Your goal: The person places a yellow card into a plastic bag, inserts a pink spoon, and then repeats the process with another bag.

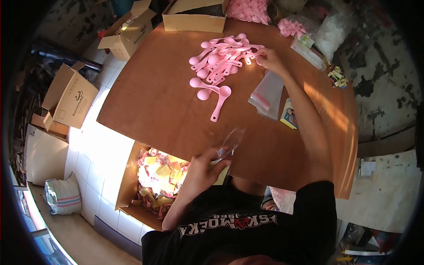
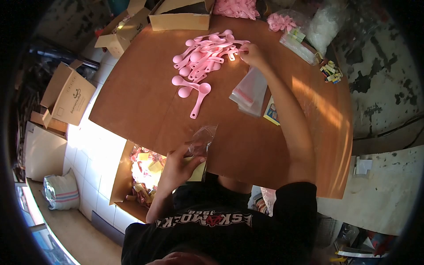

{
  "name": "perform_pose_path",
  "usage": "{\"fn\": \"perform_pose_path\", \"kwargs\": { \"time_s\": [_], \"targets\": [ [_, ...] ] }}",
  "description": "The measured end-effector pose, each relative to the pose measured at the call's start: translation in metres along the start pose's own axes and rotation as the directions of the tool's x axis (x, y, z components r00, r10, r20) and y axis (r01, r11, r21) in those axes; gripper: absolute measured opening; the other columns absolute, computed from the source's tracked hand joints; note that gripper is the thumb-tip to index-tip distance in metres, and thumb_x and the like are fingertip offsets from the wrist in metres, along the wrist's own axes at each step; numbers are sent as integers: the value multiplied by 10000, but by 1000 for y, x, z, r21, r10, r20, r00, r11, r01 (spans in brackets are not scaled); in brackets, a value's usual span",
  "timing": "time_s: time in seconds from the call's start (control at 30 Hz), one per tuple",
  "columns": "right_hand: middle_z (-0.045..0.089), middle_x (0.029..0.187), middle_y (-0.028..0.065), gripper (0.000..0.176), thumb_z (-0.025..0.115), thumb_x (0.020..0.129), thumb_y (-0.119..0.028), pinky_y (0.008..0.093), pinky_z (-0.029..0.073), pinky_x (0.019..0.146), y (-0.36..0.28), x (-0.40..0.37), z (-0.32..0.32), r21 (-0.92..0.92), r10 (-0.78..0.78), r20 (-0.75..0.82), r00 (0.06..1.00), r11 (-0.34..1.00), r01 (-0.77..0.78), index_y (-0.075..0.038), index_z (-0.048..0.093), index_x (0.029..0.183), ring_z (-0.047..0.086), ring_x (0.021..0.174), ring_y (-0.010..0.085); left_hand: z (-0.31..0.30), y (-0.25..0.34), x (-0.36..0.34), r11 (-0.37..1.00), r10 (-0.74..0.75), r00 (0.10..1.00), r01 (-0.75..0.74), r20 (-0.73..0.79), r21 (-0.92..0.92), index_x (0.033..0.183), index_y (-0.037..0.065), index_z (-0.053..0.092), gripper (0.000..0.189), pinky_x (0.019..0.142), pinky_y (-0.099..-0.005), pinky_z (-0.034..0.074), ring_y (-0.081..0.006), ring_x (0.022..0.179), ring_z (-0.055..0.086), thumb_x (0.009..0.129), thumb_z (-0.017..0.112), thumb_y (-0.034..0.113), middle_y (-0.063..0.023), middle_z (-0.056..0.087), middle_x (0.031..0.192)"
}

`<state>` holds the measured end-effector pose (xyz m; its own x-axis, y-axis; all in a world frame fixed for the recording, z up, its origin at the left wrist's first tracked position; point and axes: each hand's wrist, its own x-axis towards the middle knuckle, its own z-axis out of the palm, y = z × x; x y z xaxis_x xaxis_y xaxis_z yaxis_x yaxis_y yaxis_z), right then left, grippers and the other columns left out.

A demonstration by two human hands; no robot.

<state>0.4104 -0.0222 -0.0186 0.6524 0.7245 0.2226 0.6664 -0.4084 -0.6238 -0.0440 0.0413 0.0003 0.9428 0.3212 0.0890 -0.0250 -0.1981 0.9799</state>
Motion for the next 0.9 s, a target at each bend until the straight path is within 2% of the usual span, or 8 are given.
{"fn": "perform_pose_path", "kwargs": {
  "time_s": [0.17,0.33,0.37,0.4,0.43,0.5,0.6,0.9],
  "targets": [
    [703,874,181,296,746,739,-227,394,543,762,-4,13,8,-464,23,-61,998,885,-49,1,680,916,696,846,306,-6,0,-6,1000,-8,1000,8,-15,-19,1184,23,597,363,791,-356,549,-303,954,709,845,724,43,-191,713,987],
    [697,857,186,310,719,744,-191,380,547,732,-34,-9,-11,-531,-27,-68,997,847,-13,-10,641,983,696,840,301,-9,-4,-9,1000,-16,1000,17,10,-23,1183,2,595,368,799,-334,540,-292,975,707,842,727,41,-195,716,985],
    [700,870,169,360,698,764,-165,357,543,699,-66,-19,-32,-408,288,102,952,885,-224,-8,614,1077,694,829,260,-9,-3,-8,999,-20,1000,20,14,-25,1183,2,595,368,799,-334,540,-292,975,707,842,727,41,-195,716,985],
    [704,883,152,419,677,784,-139,334,538,665,-84,-31,-44,-321,541,302,785,833,-451,-6,587,1171,693,817,220,-6,-2,-5,998,-19,999,21,43,-51,1188,-18,585,373,824,-317,533,-236,956,704,844,723,24,-169,724,969],
    [704,883,152,419,677,784,-139,334,538,665,-78,-44,-50,-324,550,304,778,828,-458,-6,587,1171,693,817,220,-3,-2,-3,997,-18,997,24,73,-78,1193,-38,574,377,849,-299,527,-180,936,702,847,718,7,-143,731,952],
    [696,851,109,450,614,864,-126,280,528,719,-62,-78,-74,130,349,277,896,910,-394,47,507,1266,677,851,157,7,-9,4,987,-6,993,25,119,-158,1205,-33,570,385,852,-297,525,-175,937,698,851,714,7,-134,730,950],
    [706,879,99,495,598,881,-58,288,521,774,-96,-151,-101,256,176,131,976,945,-205,57,437,1335,674,867,157,25,-8,17,960,36,977,25,209,-279,1228,-20,562,398,861,-291,521,-166,952,687,858,707,3,-117,723,966],
    [686,996,101,326,670,854,4,315,504,880,-166,-339,-90,714,395,-319,862,698,-55,12,569,1163,657,950,174,76,-10,31,935,95,899,66,427,-349,1260,9,552,420,875,-279,525,-161,997,664,865,691,-24,-96,693,1067]
  ]
}}
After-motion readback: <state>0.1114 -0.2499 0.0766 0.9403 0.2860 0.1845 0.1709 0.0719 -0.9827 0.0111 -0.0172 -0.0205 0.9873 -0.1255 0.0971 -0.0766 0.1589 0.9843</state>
